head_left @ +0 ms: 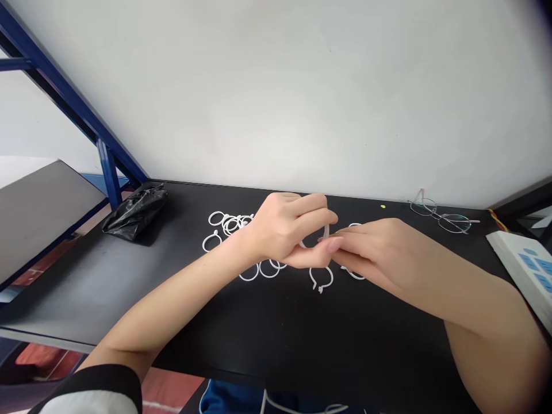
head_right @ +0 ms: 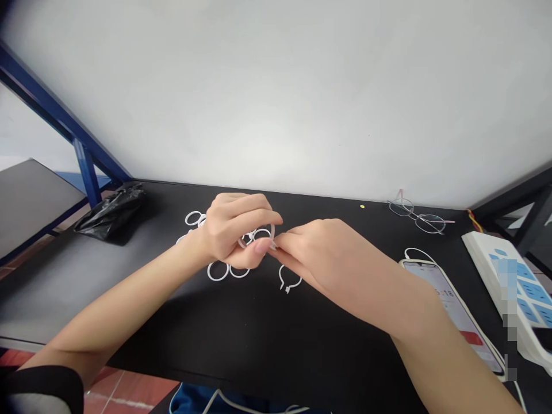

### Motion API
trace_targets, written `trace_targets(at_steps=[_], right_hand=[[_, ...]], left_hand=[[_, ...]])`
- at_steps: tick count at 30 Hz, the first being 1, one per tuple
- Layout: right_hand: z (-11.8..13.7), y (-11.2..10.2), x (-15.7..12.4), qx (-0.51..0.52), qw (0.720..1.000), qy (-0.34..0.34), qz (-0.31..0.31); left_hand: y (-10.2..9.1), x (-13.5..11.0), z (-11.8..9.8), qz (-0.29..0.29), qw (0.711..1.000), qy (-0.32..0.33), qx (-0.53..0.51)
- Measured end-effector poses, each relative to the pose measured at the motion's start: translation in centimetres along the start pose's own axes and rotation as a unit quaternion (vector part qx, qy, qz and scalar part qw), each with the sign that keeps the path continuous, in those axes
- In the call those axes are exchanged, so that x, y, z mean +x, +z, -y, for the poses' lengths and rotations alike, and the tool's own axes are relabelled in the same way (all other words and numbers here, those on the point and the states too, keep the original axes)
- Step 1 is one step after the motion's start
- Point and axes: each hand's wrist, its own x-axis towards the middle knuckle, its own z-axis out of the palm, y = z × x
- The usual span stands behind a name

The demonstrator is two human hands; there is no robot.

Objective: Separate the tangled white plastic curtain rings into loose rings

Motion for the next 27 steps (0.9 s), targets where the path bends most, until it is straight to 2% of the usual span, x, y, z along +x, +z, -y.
trace_targets(at_steps=[3, 9, 18, 27], right_hand=[[0.29, -0.13, 0.12, 0.005, 1.0, 0.003, 0.008], [0.44, -0.19, -0.17, -0.024, 0.999, -0.039, -0.001], [0.53, 0.02, -0.23, -0.069, 0.996, -0.057, -0.021], [0.39, 0.34, -0.49, -0.069, 0.996, -0.056, -0.033]], left_hand=[[-0.15, 0.08, -0.13, -0.026, 1.0, -0.001, 0.001], [-0.1, -0.07, -0.53, -0.088, 0.996, 0.009, 0.007], [-0.02, 0.12, -0.58, -0.115, 0.993, 0.02, -0.009], [0.57, -0.1, -0.86, -0.146, 0.989, -0.005, 0.01]])
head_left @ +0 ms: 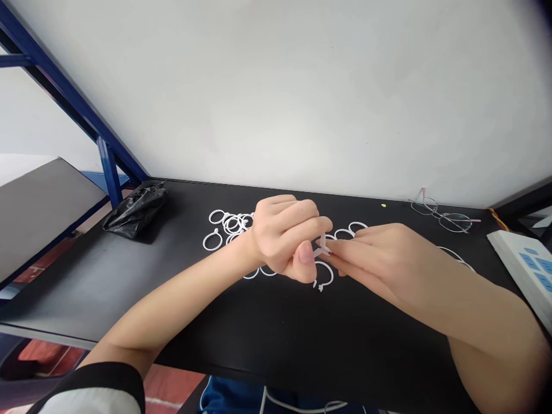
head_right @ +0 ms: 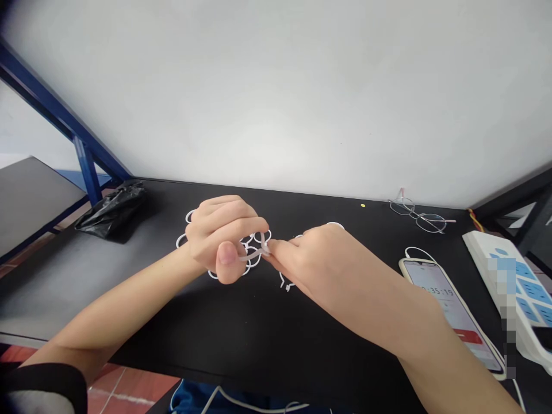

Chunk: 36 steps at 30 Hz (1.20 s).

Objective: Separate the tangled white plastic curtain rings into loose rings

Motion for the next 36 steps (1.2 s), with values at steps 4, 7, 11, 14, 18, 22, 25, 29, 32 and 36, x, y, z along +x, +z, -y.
trace_targets(at_steps=[4, 7, 11, 14, 18, 22, 25, 29, 32, 36], right_hand=[[0.0, 0.3, -0.1, -0.004, 1.0, 0.002, -0.002], [-0.1, 0.6, 0.0, -0.008, 1.0, -0.007, -0.007], [-0.2, 0.8, 0.1, -0.024, 1.0, -0.015, -0.002], [-0.2, 0.9, 0.2, -0.032, 0.999, -0.015, -0.01], [-0.2, 1.0, 0.1, -0.03, 0.999, -0.02, -0.019], [0.0, 1.0, 0.1, -0.016, 0.999, -0.022, -0.019], [0.3, 0.9, 0.2, 0.0, 1.0, -0.014, -0.027], [0.7, 0.7, 0.4, 0.022, 0.999, 0.0, -0.028], [0.7, 0.5, 0.5, 0.03, 0.999, 0.007, -0.025], [0.5, 0.0, 0.5, 0.03, 0.999, 0.029, -0.022]], left_hand=[[0.1, 0.2, -0.3, -0.004, 1.0, -0.02, 0.018], [-0.1, 0.5, -0.4, -0.01, 1.0, -0.023, 0.019], [-0.2, 0.8, -0.5, -0.008, 1.0, -0.011, 0.007], [-0.3, 0.8, -0.4, 0.005, 1.0, -0.016, 0.024], [-0.3, 0.8, -0.4, -0.001, 1.0, -0.011, 0.019], [-0.5, 1.0, -0.2, -0.007, 1.0, -0.004, 0.015], [-1.0, 1.2, 0.1, -0.001, 1.0, 0.001, 0.0], [-1.4, 1.3, 0.3, 0.01, 1.0, 0.014, -0.02], [-1.5, 1.4, 0.4, 0.004, 0.999, 0.021, -0.024], [-1.6, 1.5, 0.4, 0.0, 0.999, 0.029, -0.014]])
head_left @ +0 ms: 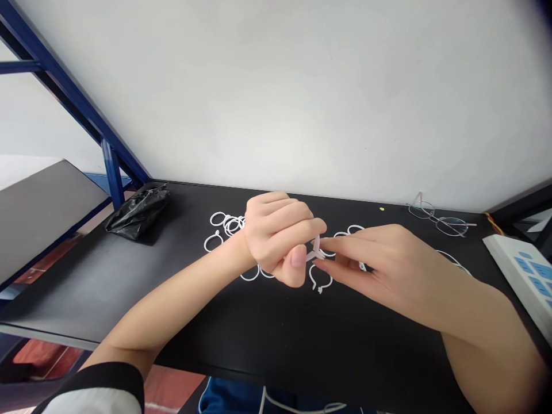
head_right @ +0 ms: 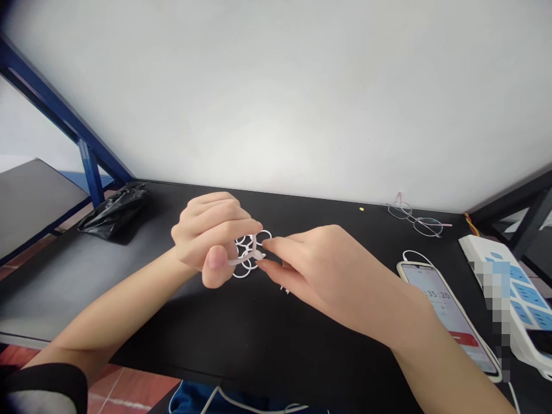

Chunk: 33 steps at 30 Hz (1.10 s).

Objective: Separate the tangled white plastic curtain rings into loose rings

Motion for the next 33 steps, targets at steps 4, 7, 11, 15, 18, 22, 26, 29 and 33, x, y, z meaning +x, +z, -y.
trace_targets(at_steps=[4, 7, 11, 15, 18, 22, 26, 29, 33], right_hand=[[0.0, -0.4, 0.0, -0.002, 1.0, -0.009, -0.004], [-0.2, -0.2, -0.1, 0.002, 0.999, -0.027, -0.034], [-0.5, 0.4, -0.2, 0.009, 0.994, -0.05, -0.092], [-0.6, 0.6, -0.2, 0.009, 0.993, -0.066, -0.102], [-0.5, 0.6, -0.1, 0.008, 0.992, -0.072, -0.103], [-0.5, 0.5, -0.1, 0.007, 0.992, -0.074, -0.105], [-0.5, 0.5, -0.1, 0.005, 0.992, -0.069, -0.108], [-0.4, 0.5, -0.2, 0.003, 0.992, -0.067, -0.11], [-0.4, 0.5, -0.2, 0.004, 0.992, -0.068, -0.106]], left_hand=[[-0.2, -0.1, 0.1, 0.044, 0.998, -0.011, 0.037], [-0.4, -0.3, 0.2, 0.052, 0.997, -0.023, 0.043], [-0.3, -0.6, 0.3, 0.02, 0.999, -0.01, 0.027], [-0.2, -0.6, 0.2, 0.01, 1.0, -0.011, 0.018], [-0.1, -0.4, 0.1, 0.007, 1.0, -0.009, 0.01], [0.0, -0.5, 0.2, 0.01, 1.0, -0.011, 0.019], [-0.1, -1.0, 0.3, 0.038, 0.998, -0.033, 0.042], [-0.2, -1.2, 0.3, 0.056, 0.997, -0.036, 0.045], [-0.2, -1.1, 0.2, 0.031, 0.999, -0.019, 0.015]])
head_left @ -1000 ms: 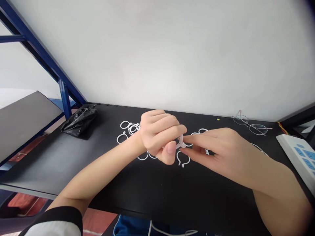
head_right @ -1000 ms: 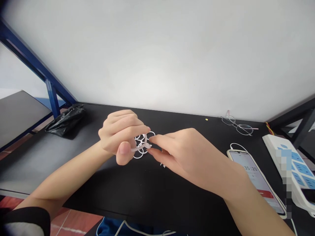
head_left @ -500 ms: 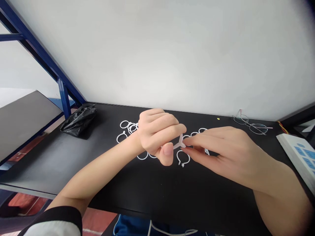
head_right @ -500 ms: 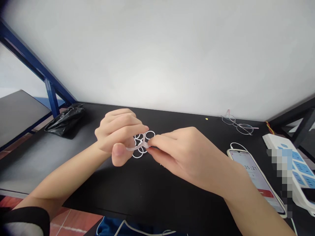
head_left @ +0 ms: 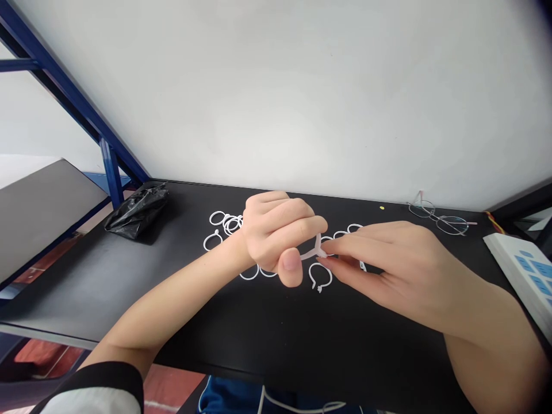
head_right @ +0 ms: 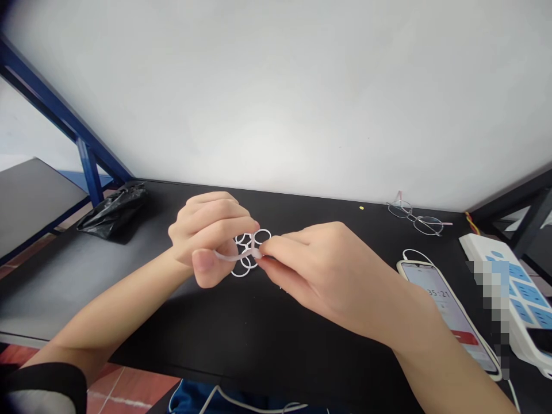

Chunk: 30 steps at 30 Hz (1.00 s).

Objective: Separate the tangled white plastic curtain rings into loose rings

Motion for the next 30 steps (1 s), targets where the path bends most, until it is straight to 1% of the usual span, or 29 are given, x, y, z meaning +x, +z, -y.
trace_targets(at_steps=[2, 7, 9, 11, 15, 17, 21, 25, 28, 30], right_hand=[[0.0, 0.0, 0.0, 0.0, 1.0, 0.002, 0.005], [-0.1, -0.1, 0.0, -0.003, 1.0, 0.007, 0.012], [-0.1, -0.1, 0.0, -0.003, 1.0, 0.007, 0.012], [-0.1, -0.1, 0.0, -0.002, 1.0, 0.005, 0.011], [-0.1, -0.1, 0.1, 0.002, 1.0, 0.004, 0.01], [-0.1, -0.1, 0.1, 0.005, 1.0, 0.004, 0.013], [-0.1, -0.1, 0.0, 0.006, 1.0, 0.003, 0.021], [-0.2, 0.0, 0.0, 0.004, 0.999, 0.007, 0.033], [-0.7, 0.3, 0.3, 0.02, 0.998, 0.042, 0.035], [-1.5, 0.9, 0.6, 0.044, 0.996, 0.076, 0.032]], left_hand=[[0.0, -0.1, 0.0, 0.002, 1.0, -0.004, -0.001], [0.0, -0.9, 0.2, 0.081, 0.996, -0.034, 0.033], [0.0, -0.9, 0.2, 0.092, 0.994, -0.044, 0.039], [0.1, -0.8, 0.1, 0.076, 0.996, -0.041, 0.032], [0.1, -0.1, 0.0, 0.01, 1.0, -0.006, 0.004], [0.2, 0.1, 0.0, 0.007, 1.0, 0.0, 0.012], [0.2, 0.2, 0.2, 0.029, 0.999, -0.001, 0.038], [0.2, 0.4, 0.4, 0.05, 0.998, -0.001, 0.027], [0.1, 0.6, 0.6, 0.102, 0.994, -0.031, 0.04], [0.0, 0.9, 0.8, 0.137, 0.986, -0.066, 0.062]])
